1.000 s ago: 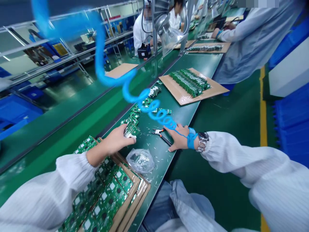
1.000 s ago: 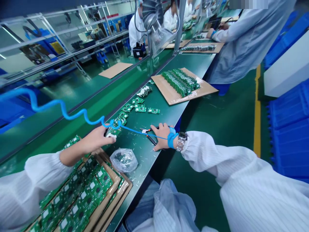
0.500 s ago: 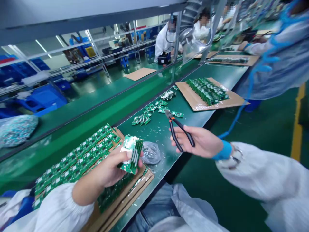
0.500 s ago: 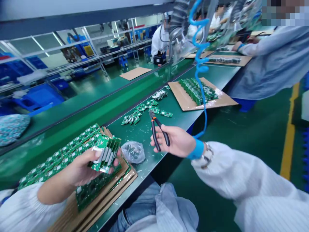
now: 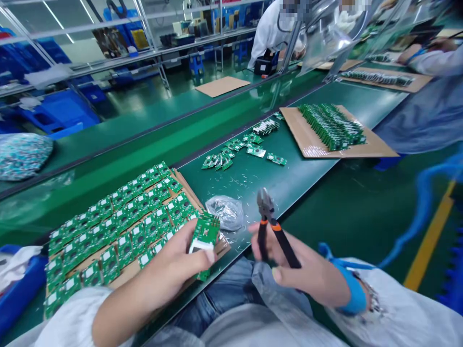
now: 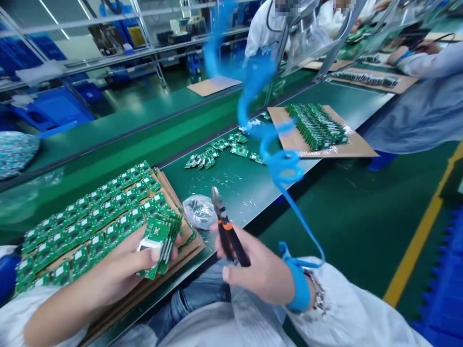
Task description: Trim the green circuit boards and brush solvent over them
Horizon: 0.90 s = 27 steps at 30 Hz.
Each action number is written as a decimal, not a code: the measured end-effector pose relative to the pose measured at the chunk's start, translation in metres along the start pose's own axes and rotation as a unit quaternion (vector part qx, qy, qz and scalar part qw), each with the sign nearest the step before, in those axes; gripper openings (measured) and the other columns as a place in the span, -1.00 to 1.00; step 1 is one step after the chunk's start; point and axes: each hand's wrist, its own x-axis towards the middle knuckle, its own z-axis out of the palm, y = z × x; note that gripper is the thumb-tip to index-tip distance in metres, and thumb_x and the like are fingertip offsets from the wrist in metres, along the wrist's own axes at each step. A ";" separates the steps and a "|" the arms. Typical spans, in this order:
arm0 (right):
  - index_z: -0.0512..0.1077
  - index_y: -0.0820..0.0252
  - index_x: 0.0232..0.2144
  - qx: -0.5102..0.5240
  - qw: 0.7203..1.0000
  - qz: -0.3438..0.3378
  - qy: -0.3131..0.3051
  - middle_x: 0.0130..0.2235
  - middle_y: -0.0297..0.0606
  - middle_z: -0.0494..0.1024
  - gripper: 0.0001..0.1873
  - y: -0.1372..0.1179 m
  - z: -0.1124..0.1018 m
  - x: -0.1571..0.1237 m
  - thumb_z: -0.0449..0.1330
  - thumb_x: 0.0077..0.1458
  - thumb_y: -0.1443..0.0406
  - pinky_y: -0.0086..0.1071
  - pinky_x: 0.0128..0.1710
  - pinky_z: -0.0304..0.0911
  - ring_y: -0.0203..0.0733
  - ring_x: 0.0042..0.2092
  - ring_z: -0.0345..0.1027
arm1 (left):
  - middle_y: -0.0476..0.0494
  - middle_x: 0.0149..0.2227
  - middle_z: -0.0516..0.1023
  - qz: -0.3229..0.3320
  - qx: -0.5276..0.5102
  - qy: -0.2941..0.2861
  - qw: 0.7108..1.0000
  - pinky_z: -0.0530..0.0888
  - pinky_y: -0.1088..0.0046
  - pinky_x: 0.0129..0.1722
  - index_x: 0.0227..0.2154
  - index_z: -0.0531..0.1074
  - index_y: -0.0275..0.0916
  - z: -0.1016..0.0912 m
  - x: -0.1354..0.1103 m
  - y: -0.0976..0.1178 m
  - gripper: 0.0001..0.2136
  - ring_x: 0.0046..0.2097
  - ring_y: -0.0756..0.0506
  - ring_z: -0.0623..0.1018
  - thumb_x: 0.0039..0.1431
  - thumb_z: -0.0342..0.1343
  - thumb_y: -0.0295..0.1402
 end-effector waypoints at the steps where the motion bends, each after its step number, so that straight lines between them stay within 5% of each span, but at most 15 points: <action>1: 0.16 0.10 0.08 -0.130 0.989 -0.051 0.040 -0.15 -0.18 0.37 -0.39 -0.006 -0.006 0.004 0.17 -0.06 0.29 -0.25 -0.14 0.23 -0.15 -0.12 0.30 | 0.01 -0.37 0.44 0.004 0.029 0.012 0.999 0.32 0.44 -0.33 -0.24 0.36 -0.17 0.002 0.000 0.003 -0.67 -0.33 -0.07 0.39 -0.11 0.16 -0.20; 3: 0.12 0.08 0.12 -0.350 0.921 -0.139 0.099 -0.06 -0.13 0.32 -0.34 -0.016 -0.013 0.011 0.15 -0.07 0.36 -0.19 -0.06 0.21 -0.07 -0.04 0.25 | 0.00 -0.36 0.43 0.004 0.086 0.036 0.996 0.34 0.41 -0.31 -0.26 0.33 -0.16 0.007 -0.001 0.007 -0.71 -0.31 -0.10 0.39 -0.09 0.12 -0.21; 6: 0.12 0.17 0.13 -0.528 0.817 -0.197 0.121 -0.07 -0.07 0.31 -0.31 -0.025 -0.016 0.018 0.15 -0.11 0.40 -0.17 -0.11 0.26 -0.04 -0.07 0.24 | -0.03 -0.29 0.46 0.001 0.142 0.064 0.988 0.37 0.37 -0.25 -0.24 0.29 -0.15 0.012 -0.001 0.010 -0.71 -0.24 -0.14 0.43 -0.08 0.10 -0.25; 9: 0.15 0.26 0.11 -0.590 0.769 -0.211 0.127 -0.14 -0.03 0.32 -0.38 -0.029 -0.015 0.023 0.15 -0.05 0.33 -0.16 -0.19 0.29 -0.03 -0.14 0.24 | -0.04 -0.28 0.48 0.004 0.167 0.085 0.982 0.39 0.37 -0.28 -0.22 0.28 -0.15 0.015 0.000 0.009 -0.70 -0.26 -0.15 0.45 -0.09 0.10 -0.27; 17: 0.24 0.24 0.05 -0.621 0.736 -0.229 0.145 -0.22 -0.05 0.38 -0.48 -0.030 -0.017 0.031 0.13 0.02 0.21 -0.18 -0.32 0.28 -0.05 -0.25 0.26 | 0.06 -0.51 0.36 0.015 0.219 0.130 0.967 0.32 0.48 -0.51 -0.38 0.30 -0.15 0.018 0.010 0.013 -0.79 -0.46 -0.07 0.38 -0.17 0.13 -0.37; 27: 0.37 0.20 -0.07 -0.639 0.717 -0.235 0.148 -0.35 -0.15 0.48 -0.64 -0.027 -0.018 0.031 0.11 0.07 0.23 -0.30 -0.44 0.25 -0.14 -0.36 0.34 | 0.03 -0.49 0.42 -0.010 0.261 0.136 0.956 0.32 0.47 -0.53 -0.37 0.31 -0.15 0.015 0.010 0.009 -0.79 -0.46 -0.08 0.41 -0.13 0.14 -0.30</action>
